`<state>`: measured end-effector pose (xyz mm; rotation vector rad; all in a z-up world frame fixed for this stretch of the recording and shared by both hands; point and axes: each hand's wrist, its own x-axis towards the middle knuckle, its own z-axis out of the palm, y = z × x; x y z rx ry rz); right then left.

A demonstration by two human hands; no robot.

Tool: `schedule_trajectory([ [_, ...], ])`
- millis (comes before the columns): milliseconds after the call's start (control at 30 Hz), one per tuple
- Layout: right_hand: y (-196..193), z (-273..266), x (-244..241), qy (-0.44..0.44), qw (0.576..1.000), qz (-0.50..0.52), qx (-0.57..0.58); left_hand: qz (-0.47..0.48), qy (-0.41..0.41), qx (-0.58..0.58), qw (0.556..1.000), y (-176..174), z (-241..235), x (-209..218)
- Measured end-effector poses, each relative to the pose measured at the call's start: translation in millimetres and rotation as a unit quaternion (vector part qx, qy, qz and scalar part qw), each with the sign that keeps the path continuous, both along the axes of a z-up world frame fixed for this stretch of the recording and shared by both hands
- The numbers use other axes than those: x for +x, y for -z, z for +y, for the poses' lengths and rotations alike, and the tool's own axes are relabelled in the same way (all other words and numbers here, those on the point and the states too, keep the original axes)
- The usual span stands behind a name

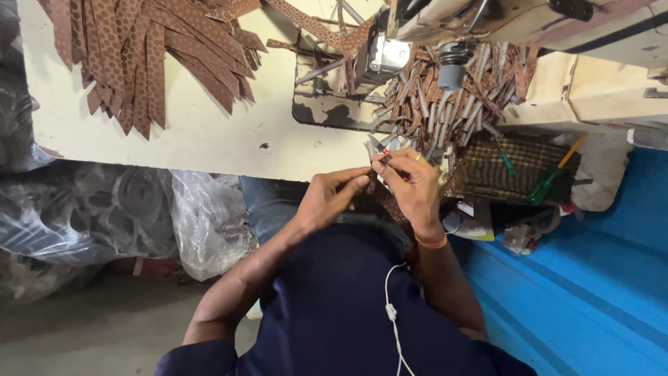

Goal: Trimming and preparing patterned leather straps using scissors and a mechanical cutter.

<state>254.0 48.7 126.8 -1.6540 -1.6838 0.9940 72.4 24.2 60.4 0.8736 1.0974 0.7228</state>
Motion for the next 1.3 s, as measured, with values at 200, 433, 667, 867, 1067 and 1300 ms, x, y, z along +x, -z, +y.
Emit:
schedule_trajectory([
  [200,12,2,4,-0.005,0.978,0.206,0.012,0.107,-0.011,0.151,0.983,2,-3,2],
  [433,49,-8,16,0.070,0.930,0.335,-0.132,0.126,0.018,0.161,0.979,-4,-2,-1],
  [667,37,-3,3,0.106,0.910,0.392,-0.084,0.123,0.031,0.013,0.992,-22,-3,6],
  [867,49,3,2,0.124,0.920,0.367,-0.053,0.188,0.037,0.150,0.970,-15,-9,6],
  [1067,52,7,1,0.118,0.917,0.379,-0.034,0.092,-0.016,0.129,0.987,-5,-12,6],
  [1300,51,11,-2,0.123,0.908,0.400,-0.026,0.087,-0.024,0.100,0.991,-6,-6,7],
])
